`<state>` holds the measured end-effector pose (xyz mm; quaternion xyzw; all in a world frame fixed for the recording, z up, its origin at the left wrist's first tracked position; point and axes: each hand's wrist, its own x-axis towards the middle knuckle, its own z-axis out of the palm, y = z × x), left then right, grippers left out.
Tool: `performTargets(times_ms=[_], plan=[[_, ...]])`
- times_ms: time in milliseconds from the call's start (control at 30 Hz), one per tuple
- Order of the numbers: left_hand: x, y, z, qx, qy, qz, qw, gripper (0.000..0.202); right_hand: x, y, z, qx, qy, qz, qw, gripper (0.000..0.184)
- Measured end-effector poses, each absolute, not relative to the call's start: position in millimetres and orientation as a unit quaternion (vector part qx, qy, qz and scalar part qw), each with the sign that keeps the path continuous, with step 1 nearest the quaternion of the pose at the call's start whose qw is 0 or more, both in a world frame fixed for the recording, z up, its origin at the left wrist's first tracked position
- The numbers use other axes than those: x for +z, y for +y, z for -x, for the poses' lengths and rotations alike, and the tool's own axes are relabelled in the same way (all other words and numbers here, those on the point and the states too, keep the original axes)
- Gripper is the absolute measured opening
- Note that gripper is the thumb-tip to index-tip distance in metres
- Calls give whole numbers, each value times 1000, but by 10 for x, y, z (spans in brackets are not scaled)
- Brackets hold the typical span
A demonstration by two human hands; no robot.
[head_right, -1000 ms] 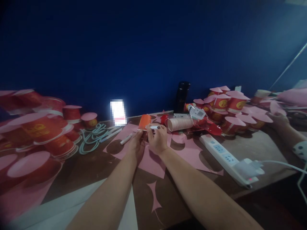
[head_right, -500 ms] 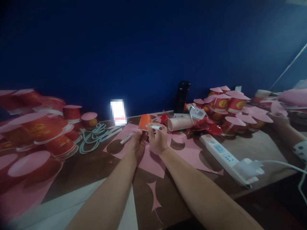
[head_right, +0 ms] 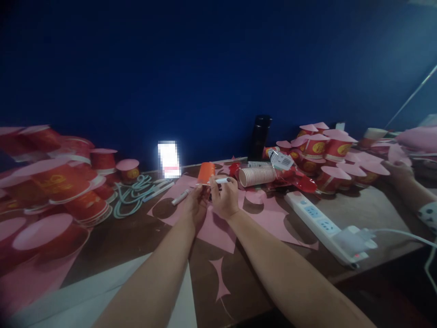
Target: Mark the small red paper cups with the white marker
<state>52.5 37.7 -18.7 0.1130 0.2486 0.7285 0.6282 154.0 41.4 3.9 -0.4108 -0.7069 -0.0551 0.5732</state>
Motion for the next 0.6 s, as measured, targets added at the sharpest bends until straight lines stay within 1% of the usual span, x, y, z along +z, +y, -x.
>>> performTargets(times_ms=[433, 600], plan=[[-129, 357, -536, 722, 262, -105, 632, 5, 8, 451, -1550, -64, -709, 406, 573, 19], [-110, 348, -539, 719, 264, -95, 635, 10, 6, 458, -1555, -71, -707, 409, 573, 20]])
